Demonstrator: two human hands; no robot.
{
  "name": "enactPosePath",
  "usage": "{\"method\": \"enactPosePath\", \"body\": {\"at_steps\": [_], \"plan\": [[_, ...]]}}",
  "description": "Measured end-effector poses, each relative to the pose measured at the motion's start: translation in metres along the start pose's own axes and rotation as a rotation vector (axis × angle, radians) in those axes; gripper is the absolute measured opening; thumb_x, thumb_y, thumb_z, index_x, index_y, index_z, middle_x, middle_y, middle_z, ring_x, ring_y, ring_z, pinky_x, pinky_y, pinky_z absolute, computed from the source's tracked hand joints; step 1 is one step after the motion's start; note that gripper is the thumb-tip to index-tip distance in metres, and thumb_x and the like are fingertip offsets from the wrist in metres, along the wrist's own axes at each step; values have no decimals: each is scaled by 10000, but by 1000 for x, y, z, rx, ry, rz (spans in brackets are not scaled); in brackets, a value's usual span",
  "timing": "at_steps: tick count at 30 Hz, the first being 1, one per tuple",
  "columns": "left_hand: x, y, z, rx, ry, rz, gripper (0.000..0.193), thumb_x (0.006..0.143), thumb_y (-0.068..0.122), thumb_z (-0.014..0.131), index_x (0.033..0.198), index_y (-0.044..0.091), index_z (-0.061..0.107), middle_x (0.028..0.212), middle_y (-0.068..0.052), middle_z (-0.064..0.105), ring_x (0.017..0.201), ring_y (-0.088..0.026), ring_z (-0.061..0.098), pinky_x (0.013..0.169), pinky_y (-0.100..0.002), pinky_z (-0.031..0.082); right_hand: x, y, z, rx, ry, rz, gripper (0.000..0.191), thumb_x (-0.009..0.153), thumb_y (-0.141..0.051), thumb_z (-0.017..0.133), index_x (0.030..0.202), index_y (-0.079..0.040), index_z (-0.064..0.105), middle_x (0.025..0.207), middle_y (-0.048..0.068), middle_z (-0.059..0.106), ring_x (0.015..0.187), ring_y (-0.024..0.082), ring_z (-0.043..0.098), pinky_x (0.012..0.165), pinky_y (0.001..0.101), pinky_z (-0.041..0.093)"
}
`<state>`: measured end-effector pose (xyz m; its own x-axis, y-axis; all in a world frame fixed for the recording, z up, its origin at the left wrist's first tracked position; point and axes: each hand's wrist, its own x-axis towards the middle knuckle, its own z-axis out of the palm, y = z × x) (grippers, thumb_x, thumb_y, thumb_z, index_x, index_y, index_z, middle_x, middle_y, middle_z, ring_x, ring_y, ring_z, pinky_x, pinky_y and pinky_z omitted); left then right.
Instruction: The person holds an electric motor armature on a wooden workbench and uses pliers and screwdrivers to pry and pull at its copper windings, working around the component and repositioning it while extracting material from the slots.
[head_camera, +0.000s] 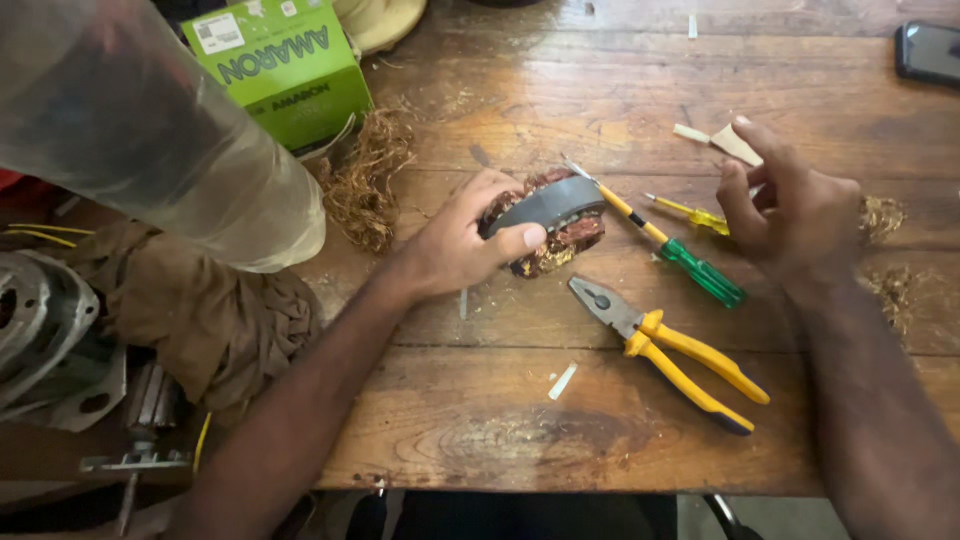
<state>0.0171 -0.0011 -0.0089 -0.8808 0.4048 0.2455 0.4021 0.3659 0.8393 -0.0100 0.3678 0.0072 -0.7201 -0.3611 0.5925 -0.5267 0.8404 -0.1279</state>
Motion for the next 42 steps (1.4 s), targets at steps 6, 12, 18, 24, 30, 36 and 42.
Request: {"method": "enactPosePath", "body": {"at_steps": [6,12,18,24,30,36,42], "plan": [[4,-5,3,18,-26,-6,603,899,495,661,1218,-17,651,1242,-152,598,1224,-274,562,1087,-400,431,0,0,1,19,22,12,356,1136,-158,745,1465,-136,612,789,41,723,641,158,705,600,303,566],[-1,-2,7,38,78,97,604,918,486,669,1236,-26,629,1244,-172,620,1223,-287,560,1089,-420,428,5,-9,-3,64,41,-35,362,1110,-129,741,1450,-102,618,795,51,727,631,161,701,605,297,568],[-3,3,10,-1,116,108,566,886,491,677,1143,-14,691,1122,-148,673,1109,-255,622,993,-394,497,5,-21,-6,119,46,-66,303,1111,-96,746,1397,-67,651,754,60,696,633,146,703,604,279,558],[2,11,2,-147,-40,-68,558,891,526,654,1081,4,709,938,-56,696,888,-137,640,778,-312,526,7,-25,-9,126,29,-78,328,1063,-85,755,1383,-73,681,721,38,682,626,143,686,587,297,536],[17,9,7,-212,-118,-164,544,887,551,627,1020,29,698,844,-29,675,779,-131,627,670,-320,523,8,-27,-1,211,33,-119,272,1095,-75,733,1357,-51,662,815,36,716,673,117,702,604,267,554],[22,19,4,-13,-78,-118,663,847,637,609,1133,47,709,911,-60,718,880,-166,678,803,-355,517,9,-33,0,208,16,-78,327,1050,-80,747,1370,-60,680,745,46,697,603,122,663,563,286,532],[22,18,9,16,-129,-403,790,729,741,614,1149,79,711,971,-97,749,970,-235,721,892,-399,548,5,-37,8,170,-28,-29,340,1072,-141,749,1403,-99,687,807,53,717,656,136,681,626,300,544]]}}
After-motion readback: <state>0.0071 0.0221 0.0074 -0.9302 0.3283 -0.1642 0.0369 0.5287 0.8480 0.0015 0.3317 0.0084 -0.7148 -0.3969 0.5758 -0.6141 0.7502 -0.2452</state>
